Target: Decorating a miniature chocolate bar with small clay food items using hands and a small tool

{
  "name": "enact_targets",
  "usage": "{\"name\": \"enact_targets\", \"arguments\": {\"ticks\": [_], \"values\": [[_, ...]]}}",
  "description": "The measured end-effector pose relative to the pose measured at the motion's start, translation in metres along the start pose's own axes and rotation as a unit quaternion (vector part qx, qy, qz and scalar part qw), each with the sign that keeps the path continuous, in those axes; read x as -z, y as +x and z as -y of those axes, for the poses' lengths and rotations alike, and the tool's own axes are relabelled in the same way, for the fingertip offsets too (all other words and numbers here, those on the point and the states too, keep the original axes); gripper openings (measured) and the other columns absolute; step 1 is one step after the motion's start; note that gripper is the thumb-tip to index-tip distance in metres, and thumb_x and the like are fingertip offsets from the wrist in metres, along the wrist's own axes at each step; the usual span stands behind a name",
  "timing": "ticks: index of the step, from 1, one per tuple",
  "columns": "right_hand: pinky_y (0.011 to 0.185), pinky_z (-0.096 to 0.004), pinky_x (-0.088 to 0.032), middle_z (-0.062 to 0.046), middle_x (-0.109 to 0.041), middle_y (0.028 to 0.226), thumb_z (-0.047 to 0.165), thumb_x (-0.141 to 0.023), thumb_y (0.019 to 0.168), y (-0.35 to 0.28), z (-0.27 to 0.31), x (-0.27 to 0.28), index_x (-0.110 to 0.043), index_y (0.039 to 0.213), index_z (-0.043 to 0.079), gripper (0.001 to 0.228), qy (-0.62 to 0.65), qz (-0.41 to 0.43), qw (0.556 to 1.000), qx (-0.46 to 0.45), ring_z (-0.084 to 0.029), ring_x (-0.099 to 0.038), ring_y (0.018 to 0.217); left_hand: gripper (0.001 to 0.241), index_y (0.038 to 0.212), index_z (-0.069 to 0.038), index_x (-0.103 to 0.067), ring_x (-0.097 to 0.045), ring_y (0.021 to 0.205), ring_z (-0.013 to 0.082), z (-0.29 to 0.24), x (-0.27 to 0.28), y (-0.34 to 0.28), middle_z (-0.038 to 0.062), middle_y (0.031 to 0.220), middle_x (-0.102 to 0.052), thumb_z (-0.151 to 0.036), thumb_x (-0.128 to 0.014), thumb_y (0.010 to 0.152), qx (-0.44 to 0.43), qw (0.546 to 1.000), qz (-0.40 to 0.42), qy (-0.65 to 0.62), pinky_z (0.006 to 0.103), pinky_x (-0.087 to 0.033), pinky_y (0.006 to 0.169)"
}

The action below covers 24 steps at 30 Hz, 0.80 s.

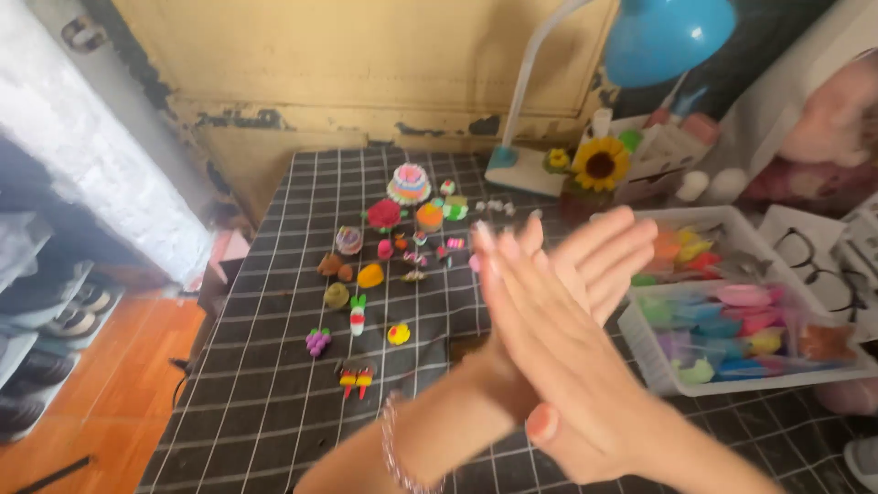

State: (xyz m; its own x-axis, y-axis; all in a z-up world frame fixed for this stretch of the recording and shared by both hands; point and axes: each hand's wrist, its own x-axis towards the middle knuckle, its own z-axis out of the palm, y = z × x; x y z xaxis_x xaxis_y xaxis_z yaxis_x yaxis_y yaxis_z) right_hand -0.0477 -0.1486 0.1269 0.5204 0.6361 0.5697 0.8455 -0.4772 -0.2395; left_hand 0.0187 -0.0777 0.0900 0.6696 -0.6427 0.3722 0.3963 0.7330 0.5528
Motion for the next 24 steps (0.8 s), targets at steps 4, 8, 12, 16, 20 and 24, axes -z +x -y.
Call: {"name": "enact_targets", "arguments": {"ticks": [4, 8, 12, 16, 20, 24], "values": [[0.139, -0.051, -0.001, -0.024, -0.003, 0.171, 0.061, 0.007, 0.109, 0.015, -0.022, 0.014, -0.003, 0.160, -0.004, 0.083, -0.005, 0.003, 1.000, -0.021, -0.036, -0.004, 0.164, 0.136, 0.164, -0.004, -0.009, -0.049, 0.134, 0.0442, 0.011, -0.036, -0.011, 0.032, 0.147, -0.043, -0.078, -0.073, 0.070, -0.258, 0.955, -0.084, 0.119, 0.0559, -0.039, 0.122], [0.138, -0.052, 0.000, -0.023, 0.002, 0.170, 0.057, 0.001, 0.108, 0.017, -0.015, 0.020, -0.001, 0.160, -0.005, 0.081, -0.026, 0.036, 0.999, 0.010, -0.037, 0.000, 0.164, 0.107, 0.158, -0.002, -0.028, -0.028, 0.152, 0.0370, 0.071, 0.045, 0.038, 0.027, 0.162, -0.027, -0.077, -0.034, 0.082, -0.019, 0.993, -0.005, -0.120, 0.0511, -0.019, 0.128], [0.121, -0.066, 0.000, -0.032, 0.012, 0.166, 0.077, 0.009, 0.087, 0.037, -0.015, 0.026, 0.012, 0.159, 0.002, 0.105, -0.068, 0.059, 0.985, -0.147, -0.054, 0.005, 0.154, 0.094, 0.161, 0.000, -0.014, -0.014, 0.157, 0.0404, 0.066, 0.046, 0.034, 0.029, 0.167, -0.012, -0.070, -0.015, 0.099, -0.081, 0.989, 0.065, -0.108, 0.0563, -0.006, 0.134], [0.131, -0.053, -0.017, -0.033, -0.025, 0.165, 0.093, -0.004, 0.081, 0.020, -0.018, -0.048, -0.023, 0.161, -0.003, 0.126, -0.450, -0.269, 0.707, -0.475, -0.045, -0.019, 0.155, 0.089, 0.161, 0.000, -0.010, -0.010, 0.160, 0.0386, 0.003, 0.007, -0.045, 0.027, 0.170, -0.007, -0.065, -0.015, 0.100, -0.087, 0.991, 0.103, -0.024, 0.0521, -0.004, 0.137], [0.135, -0.057, -0.002, -0.026, 0.013, 0.168, 0.063, 0.009, 0.102, 0.027, -0.009, 0.030, 0.011, 0.159, -0.001, 0.086, -0.064, 0.083, 0.994, -0.032, -0.041, 0.003, 0.162, 0.084, 0.153, 0.005, -0.028, -0.031, 0.147, 0.0365, 0.002, -0.035, -0.029, 0.027, 0.158, -0.028, -0.046, -0.039, 0.087, -0.099, 0.994, 0.040, -0.027, 0.0491, -0.022, 0.130], [0.126, -0.056, 0.009, -0.014, 0.009, 0.171, 0.024, -0.046, 0.096, 0.023, -0.024, 0.030, 0.000, 0.163, 0.010, 0.082, 0.003, 0.045, 0.986, -0.162, -0.041, 0.012, 0.158, 0.121, 0.160, -0.011, -0.042, -0.045, 0.144, 0.0424, 0.040, -0.041, -0.037, 0.015, 0.145, -0.054, -0.086, -0.049, 0.066, 0.008, 0.988, -0.042, -0.146, 0.0564, -0.035, 0.124]]}}
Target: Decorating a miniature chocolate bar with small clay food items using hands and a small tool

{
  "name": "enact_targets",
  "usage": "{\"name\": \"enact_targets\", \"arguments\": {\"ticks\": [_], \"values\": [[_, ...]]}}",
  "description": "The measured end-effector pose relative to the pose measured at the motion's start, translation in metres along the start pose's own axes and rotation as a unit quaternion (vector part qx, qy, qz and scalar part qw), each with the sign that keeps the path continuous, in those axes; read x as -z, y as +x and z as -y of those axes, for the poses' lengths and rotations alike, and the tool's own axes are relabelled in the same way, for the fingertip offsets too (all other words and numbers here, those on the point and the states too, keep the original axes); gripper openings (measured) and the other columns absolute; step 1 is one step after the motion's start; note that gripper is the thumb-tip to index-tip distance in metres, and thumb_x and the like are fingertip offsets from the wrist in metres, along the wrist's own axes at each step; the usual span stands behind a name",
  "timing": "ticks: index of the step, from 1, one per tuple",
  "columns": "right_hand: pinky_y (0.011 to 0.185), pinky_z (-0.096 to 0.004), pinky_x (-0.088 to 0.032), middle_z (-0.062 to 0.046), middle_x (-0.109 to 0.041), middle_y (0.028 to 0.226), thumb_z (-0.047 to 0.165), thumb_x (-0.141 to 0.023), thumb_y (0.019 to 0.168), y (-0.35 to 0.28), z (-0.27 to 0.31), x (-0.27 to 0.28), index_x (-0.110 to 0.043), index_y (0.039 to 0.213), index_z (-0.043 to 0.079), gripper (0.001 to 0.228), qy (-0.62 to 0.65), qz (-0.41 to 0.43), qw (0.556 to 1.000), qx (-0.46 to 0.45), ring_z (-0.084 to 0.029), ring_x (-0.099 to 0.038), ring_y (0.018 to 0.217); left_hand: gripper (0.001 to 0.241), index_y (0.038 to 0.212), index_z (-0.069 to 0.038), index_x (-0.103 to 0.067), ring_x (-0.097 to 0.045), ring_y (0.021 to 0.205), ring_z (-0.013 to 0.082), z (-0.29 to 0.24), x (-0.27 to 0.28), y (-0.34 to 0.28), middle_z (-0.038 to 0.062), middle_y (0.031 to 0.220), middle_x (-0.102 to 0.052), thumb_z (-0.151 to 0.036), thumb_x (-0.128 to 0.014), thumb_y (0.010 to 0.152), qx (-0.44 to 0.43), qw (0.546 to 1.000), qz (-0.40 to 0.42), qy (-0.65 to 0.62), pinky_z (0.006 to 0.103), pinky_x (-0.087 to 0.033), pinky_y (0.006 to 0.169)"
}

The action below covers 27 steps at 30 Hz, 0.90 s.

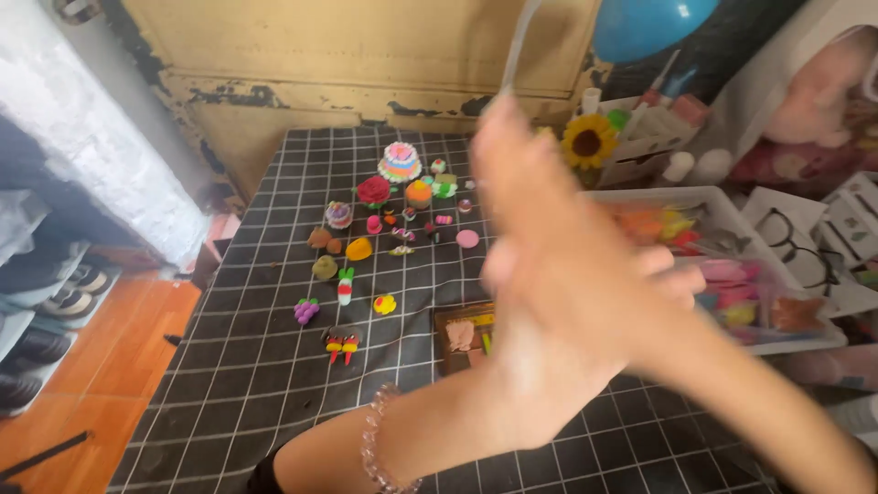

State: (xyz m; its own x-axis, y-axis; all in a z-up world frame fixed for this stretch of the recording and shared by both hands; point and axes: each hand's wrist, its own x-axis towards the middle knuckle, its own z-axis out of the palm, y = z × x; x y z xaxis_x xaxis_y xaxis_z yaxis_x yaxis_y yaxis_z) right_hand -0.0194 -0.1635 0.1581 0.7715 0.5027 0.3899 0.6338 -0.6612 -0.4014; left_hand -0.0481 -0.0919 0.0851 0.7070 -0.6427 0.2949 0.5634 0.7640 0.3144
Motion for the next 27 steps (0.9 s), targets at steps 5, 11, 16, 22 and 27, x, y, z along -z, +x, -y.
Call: {"name": "enact_targets", "arguments": {"ticks": [5, 11, 16, 22, 27], "values": [[0.130, -0.054, 0.001, -0.023, 0.012, 0.168, 0.050, -0.002, 0.103, -0.022, -0.005, 0.005, 0.010, 0.158, -0.002, 0.076, -0.139, 0.022, 0.988, 0.058, -0.039, 0.007, 0.159, 0.073, 0.143, -0.004, -0.055, -0.054, 0.136, 0.0301, -0.026, -0.039, 0.007, 0.018, 0.140, -0.060, -0.054, -0.033, 0.094, 0.014, 0.984, -0.178, -0.001, 0.0419, -0.039, 0.119], [0.132, -0.054, -0.010, -0.030, -0.005, 0.167, 0.055, 0.005, 0.104, -0.017, -0.002, -0.008, -0.004, 0.158, -0.008, 0.083, -0.155, -0.010, 0.983, 0.096, -0.043, -0.008, 0.159, 0.069, 0.150, -0.002, -0.044, -0.047, 0.141, 0.0259, -0.003, -0.016, 0.019, 0.018, 0.152, -0.050, -0.044, -0.022, 0.100, -0.053, 0.991, -0.112, 0.054, 0.0415, -0.037, 0.117], [0.134, -0.053, -0.012, -0.026, -0.004, 0.167, 0.059, 0.012, 0.101, -0.025, -0.034, -0.001, -0.005, 0.158, -0.009, 0.090, -0.137, 0.058, 0.972, 0.180, -0.038, -0.008, 0.158, 0.064, 0.151, -0.010, -0.046, -0.047, 0.142, 0.0226, -0.011, -0.011, 0.029, 0.011, 0.154, -0.051, -0.041, -0.025, 0.098, -0.029, 0.989, -0.144, 0.035, 0.0410, -0.038, 0.115], [0.135, -0.054, -0.016, -0.025, -0.015, 0.170, 0.058, 0.001, 0.107, -0.004, -0.056, 0.019, -0.010, 0.160, -0.004, 0.083, -0.128, -0.033, 0.982, 0.134, -0.038, -0.020, 0.161, 0.058, 0.148, -0.020, -0.045, -0.045, 0.145, 0.0211, -0.018, -0.023, 0.031, 0.007, 0.157, -0.050, -0.048, -0.028, 0.100, 0.028, 0.981, -0.181, 0.068, 0.0407, -0.039, 0.116], [0.133, -0.055, -0.016, -0.028, -0.026, 0.167, 0.053, -0.003, 0.110, -0.002, -0.074, 0.032, -0.020, 0.159, -0.007, 0.080, -0.131, -0.127, 0.978, 0.100, -0.042, -0.026, 0.159, 0.056, 0.145, -0.012, -0.048, -0.042, 0.147, 0.0206, -0.015, 0.004, 0.039, 0.014, 0.154, -0.049, -0.047, -0.037, 0.103, 0.017, 0.988, -0.065, 0.136, 0.0392, -0.023, 0.129]]}}
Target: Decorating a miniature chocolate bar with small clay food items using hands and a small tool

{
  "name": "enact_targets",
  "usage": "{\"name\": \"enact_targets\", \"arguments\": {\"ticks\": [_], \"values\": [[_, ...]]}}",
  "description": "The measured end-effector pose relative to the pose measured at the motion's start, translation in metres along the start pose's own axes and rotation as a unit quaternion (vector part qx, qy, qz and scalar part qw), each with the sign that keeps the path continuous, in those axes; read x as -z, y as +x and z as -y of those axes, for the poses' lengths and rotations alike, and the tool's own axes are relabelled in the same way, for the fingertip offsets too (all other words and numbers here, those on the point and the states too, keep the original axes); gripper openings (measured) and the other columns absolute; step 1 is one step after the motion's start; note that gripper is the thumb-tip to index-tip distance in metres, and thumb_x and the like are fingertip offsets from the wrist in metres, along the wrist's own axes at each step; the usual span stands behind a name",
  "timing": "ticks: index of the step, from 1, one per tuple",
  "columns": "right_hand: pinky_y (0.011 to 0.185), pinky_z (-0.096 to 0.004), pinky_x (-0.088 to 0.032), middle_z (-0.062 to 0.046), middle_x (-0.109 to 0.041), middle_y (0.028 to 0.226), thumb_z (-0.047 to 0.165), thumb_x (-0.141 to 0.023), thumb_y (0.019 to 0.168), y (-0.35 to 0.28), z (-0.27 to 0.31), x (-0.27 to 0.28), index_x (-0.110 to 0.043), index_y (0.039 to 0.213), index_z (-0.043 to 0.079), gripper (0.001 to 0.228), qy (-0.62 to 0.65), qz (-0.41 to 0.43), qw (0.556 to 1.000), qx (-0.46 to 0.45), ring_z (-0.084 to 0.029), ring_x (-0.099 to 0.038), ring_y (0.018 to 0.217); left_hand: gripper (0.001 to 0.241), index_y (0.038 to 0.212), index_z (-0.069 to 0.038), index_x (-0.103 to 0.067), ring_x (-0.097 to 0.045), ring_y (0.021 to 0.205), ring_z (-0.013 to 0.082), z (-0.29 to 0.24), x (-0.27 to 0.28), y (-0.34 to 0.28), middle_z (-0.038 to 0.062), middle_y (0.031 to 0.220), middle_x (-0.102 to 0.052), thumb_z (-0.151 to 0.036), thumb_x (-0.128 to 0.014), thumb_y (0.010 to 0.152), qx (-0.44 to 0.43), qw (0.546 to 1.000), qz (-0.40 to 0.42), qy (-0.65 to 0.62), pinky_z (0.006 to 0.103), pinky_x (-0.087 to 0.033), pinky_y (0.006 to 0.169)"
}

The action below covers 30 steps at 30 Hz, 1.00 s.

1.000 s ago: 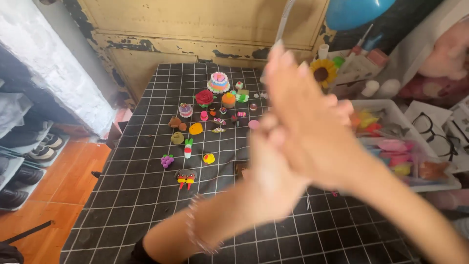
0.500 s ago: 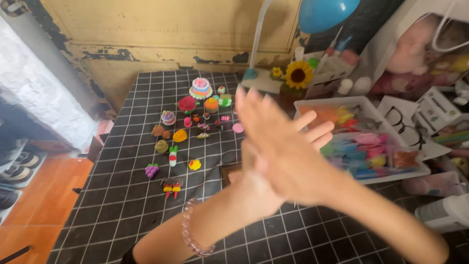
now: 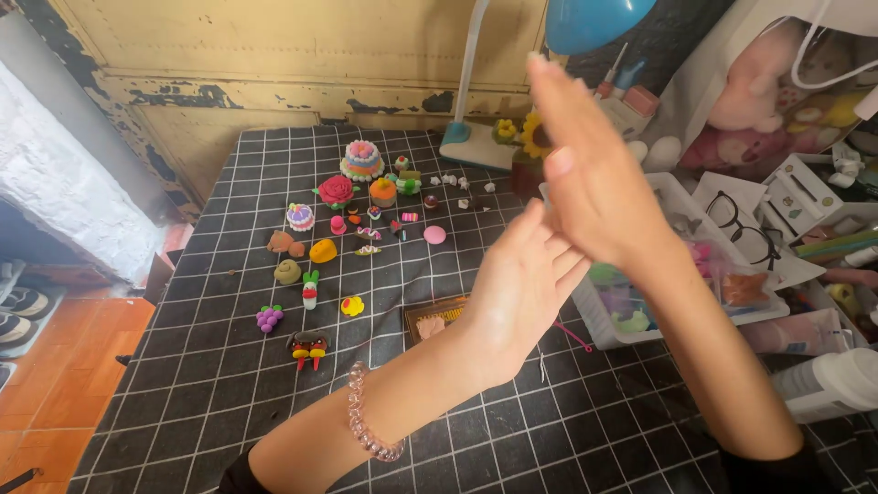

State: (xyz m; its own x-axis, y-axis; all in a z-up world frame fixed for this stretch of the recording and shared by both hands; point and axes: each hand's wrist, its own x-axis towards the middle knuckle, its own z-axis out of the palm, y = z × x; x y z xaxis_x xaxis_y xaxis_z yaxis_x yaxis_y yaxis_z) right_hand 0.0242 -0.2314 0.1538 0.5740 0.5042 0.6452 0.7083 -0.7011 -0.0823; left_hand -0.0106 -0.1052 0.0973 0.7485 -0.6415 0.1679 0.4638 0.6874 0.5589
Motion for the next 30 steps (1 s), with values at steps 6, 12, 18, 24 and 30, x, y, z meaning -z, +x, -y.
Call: {"name": "enact_targets", "arguments": {"ticks": [6, 12, 18, 24, 30], "values": [[0.124, -0.061, -0.032, -0.028, -0.049, 0.155, 0.053, -0.002, 0.112, -0.011, -0.002, -0.005, -0.044, 0.151, -0.006, 0.082, -0.045, -0.102, 0.994, -0.009, -0.047, -0.046, 0.147, 0.026, 0.115, -0.003, -0.063, -0.062, 0.101, 0.0146, -0.009, -0.004, -0.004, 0.010, 0.105, -0.068, -0.026, -0.053, 0.107, -0.072, 0.990, 0.002, 0.119, 0.0337, -0.051, 0.106], [0.109, -0.048, -0.048, -0.031, -0.059, 0.137, 0.063, -0.005, 0.115, -0.026, 0.006, 0.024, -0.057, 0.138, -0.013, 0.094, 0.050, -0.211, 0.975, -0.054, -0.040, -0.059, 0.129, 0.039, 0.104, -0.004, -0.062, -0.065, 0.122, 0.0374, -0.021, 0.007, 0.012, 0.032, 0.127, -0.066, -0.037, -0.072, 0.087, -0.109, 0.990, -0.026, 0.081, 0.0430, -0.048, 0.113], [0.102, -0.044, -0.046, -0.027, -0.060, 0.132, 0.059, -0.009, 0.114, -0.052, 0.003, 0.021, -0.060, 0.128, -0.012, 0.089, 0.080, -0.209, 0.970, -0.100, -0.036, -0.056, 0.127, 0.032, 0.097, -0.012, -0.061, -0.063, 0.081, 0.0165, -0.028, 0.006, 0.008, 0.002, 0.090, -0.061, -0.040, -0.071, 0.089, -0.039, 0.994, -0.020, 0.096, 0.0339, -0.054, 0.088], [0.107, -0.049, -0.046, -0.031, -0.064, 0.126, 0.036, -0.020, 0.117, -0.056, 0.024, 0.026, -0.062, 0.121, -0.014, 0.066, 0.024, -0.202, 0.978, -0.046, -0.041, -0.060, 0.121, 0.042, 0.118, -0.004, -0.069, -0.060, 0.087, 0.0116, -0.022, 0.021, 0.011, -0.002, 0.097, -0.063, -0.036, -0.075, 0.091, -0.098, 0.987, 0.055, 0.112, 0.0320, -0.050, 0.100], [0.105, -0.050, -0.051, -0.031, -0.064, 0.120, 0.019, -0.043, 0.110, -0.063, 0.019, 0.026, -0.063, 0.118, -0.015, 0.041, -0.032, -0.204, 0.978, 0.019, -0.045, -0.065, 0.117, 0.045, 0.133, -0.003, -0.065, -0.066, 0.106, 0.0192, -0.021, 0.016, 0.009, 0.013, 0.117, -0.069, -0.018, -0.077, 0.093, -0.110, 0.989, 0.080, 0.066, 0.0341, -0.053, 0.106]]}}
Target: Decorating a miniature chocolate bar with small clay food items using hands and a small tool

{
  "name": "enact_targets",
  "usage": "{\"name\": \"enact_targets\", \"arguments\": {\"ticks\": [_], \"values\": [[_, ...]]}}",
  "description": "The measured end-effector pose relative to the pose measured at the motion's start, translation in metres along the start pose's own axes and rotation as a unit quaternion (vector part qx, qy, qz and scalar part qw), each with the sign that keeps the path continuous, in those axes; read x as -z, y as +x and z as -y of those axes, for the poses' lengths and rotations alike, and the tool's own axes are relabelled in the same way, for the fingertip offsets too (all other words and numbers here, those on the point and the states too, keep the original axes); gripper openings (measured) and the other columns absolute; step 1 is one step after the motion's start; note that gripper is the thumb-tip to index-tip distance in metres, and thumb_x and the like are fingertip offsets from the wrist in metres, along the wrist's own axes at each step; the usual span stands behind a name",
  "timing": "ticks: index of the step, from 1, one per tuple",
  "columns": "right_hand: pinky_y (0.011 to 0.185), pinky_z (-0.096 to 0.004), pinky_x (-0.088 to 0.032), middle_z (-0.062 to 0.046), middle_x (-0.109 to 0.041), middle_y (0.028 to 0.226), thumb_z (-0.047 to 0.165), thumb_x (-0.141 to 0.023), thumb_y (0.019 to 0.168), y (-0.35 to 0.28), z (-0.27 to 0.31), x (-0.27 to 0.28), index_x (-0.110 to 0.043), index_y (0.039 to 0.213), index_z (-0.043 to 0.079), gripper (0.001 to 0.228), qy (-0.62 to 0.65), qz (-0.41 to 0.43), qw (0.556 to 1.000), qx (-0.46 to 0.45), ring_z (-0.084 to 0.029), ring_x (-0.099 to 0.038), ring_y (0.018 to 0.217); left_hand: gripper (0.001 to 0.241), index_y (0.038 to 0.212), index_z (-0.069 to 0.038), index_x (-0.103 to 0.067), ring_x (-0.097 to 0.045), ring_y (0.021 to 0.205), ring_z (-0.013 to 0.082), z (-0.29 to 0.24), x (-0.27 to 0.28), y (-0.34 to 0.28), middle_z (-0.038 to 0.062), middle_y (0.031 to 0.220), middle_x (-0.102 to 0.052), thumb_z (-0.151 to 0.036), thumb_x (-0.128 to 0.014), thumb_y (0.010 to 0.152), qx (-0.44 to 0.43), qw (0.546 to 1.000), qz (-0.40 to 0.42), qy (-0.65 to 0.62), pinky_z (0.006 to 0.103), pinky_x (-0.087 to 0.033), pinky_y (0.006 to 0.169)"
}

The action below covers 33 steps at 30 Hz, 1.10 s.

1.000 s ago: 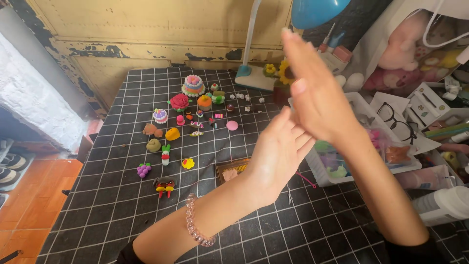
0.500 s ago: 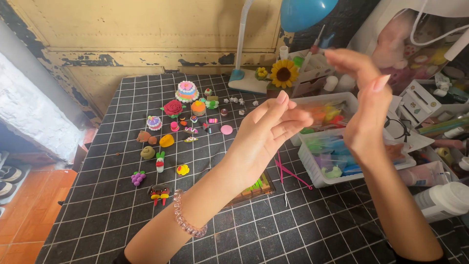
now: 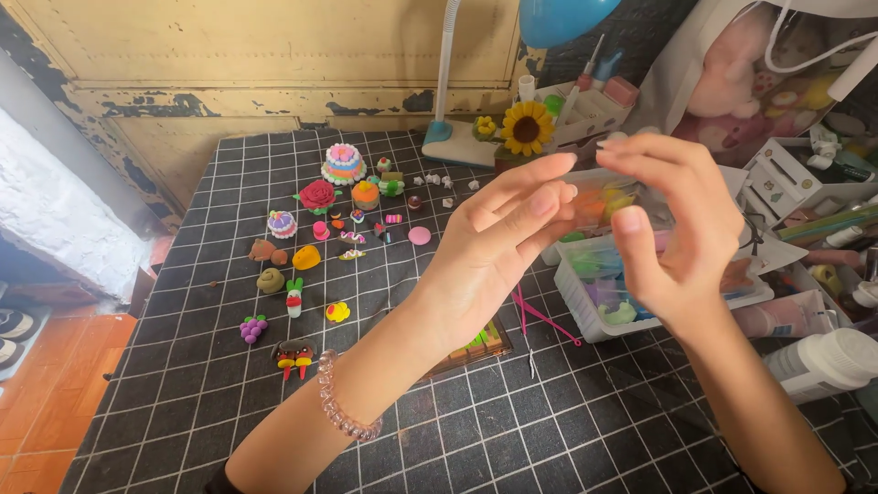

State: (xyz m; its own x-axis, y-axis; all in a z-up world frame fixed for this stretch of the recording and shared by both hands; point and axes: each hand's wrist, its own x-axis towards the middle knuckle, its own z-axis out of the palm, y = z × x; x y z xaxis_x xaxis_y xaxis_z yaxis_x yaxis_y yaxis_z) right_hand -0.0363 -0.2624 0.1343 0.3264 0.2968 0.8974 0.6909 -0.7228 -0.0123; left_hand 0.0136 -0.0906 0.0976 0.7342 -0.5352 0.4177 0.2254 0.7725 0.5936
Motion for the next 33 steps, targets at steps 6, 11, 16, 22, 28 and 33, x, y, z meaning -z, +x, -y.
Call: {"name": "enact_targets", "arguments": {"ticks": [6, 11, 16, 22, 28, 33], "values": [[0.100, -0.048, -0.053, -0.032, -0.064, 0.118, 0.018, -0.047, 0.108, -0.004, 0.010, 0.002, -0.064, 0.114, -0.014, 0.037, -0.003, -0.014, 1.000, 0.000, -0.043, -0.066, 0.110, 0.024, 0.095, -0.012, -0.062, -0.060, 0.095, 0.0122, -0.003, -0.008, -0.002, 0.000, 0.098, -0.055, -0.031, -0.076, 0.091, -0.008, 1.000, 0.019, -0.002, 0.0296, -0.053, 0.096], [0.103, -0.047, -0.052, -0.031, -0.061, 0.121, 0.013, -0.063, 0.102, 0.006, 0.021, 0.008, -0.065, 0.118, -0.013, 0.030, -0.005, 0.007, 1.000, 0.011, -0.041, -0.063, 0.114, 0.025, 0.110, -0.008, -0.064, -0.065, 0.100, 0.0152, 0.001, -0.003, -0.004, 0.004, 0.103, -0.065, -0.021, -0.077, 0.094, -0.002, 0.999, 0.028, -0.018, 0.0281, -0.056, 0.095], [0.104, -0.048, -0.052, -0.028, -0.058, 0.127, 0.011, -0.075, 0.102, 0.016, 0.024, 0.013, -0.068, 0.124, -0.009, 0.031, -0.022, 0.056, 0.997, 0.045, -0.039, -0.057, 0.119, 0.029, 0.119, -0.006, -0.071, -0.064, 0.123, 0.0220, -0.004, -0.011, -0.009, 0.010, 0.123, -0.071, -0.029, -0.071, 0.100, -0.005, 0.999, 0.020, 0.046, 0.0322, -0.051, 0.100], [0.102, -0.052, -0.051, -0.031, -0.064, 0.119, 0.005, -0.079, 0.107, 0.012, 0.019, 0.012, -0.074, 0.116, -0.016, 0.024, -0.031, 0.054, 0.993, 0.097, -0.045, -0.061, 0.112, 0.031, 0.102, -0.010, -0.075, -0.066, 0.114, 0.0182, -0.006, -0.014, -0.014, 0.007, 0.116, -0.070, -0.039, -0.071, 0.094, 0.013, 0.992, -0.016, 0.127, 0.0353, -0.054, 0.102], [0.098, -0.051, -0.049, -0.029, -0.070, 0.111, 0.002, -0.082, 0.108, 0.012, 0.019, 0.008, -0.073, 0.110, -0.016, 0.021, -0.041, 0.057, 0.990, 0.120, -0.046, -0.062, 0.105, 0.026, 0.090, -0.014, -0.077, -0.066, 0.104, 0.0130, -0.010, -0.016, -0.013, 0.001, 0.106, -0.072, -0.040, -0.074, 0.090, 0.005, 0.992, -0.027, 0.119, 0.0331, -0.055, 0.098], [0.101, -0.052, -0.049, -0.031, -0.070, 0.111, 0.001, -0.080, 0.111, 0.012, 0.021, 0.006, -0.073, 0.110, -0.018, 0.020, -0.030, 0.068, 0.992, 0.100, -0.048, -0.064, 0.108, 0.043, 0.089, -0.014, -0.073, -0.068, 0.098, 0.0125, -0.018, -0.019, -0.013, 0.000, 0.096, -0.073, -0.056, -0.071, 0.080, 0.045, 0.985, -0.051, 0.161, 0.0308, -0.050, 0.088]]}}
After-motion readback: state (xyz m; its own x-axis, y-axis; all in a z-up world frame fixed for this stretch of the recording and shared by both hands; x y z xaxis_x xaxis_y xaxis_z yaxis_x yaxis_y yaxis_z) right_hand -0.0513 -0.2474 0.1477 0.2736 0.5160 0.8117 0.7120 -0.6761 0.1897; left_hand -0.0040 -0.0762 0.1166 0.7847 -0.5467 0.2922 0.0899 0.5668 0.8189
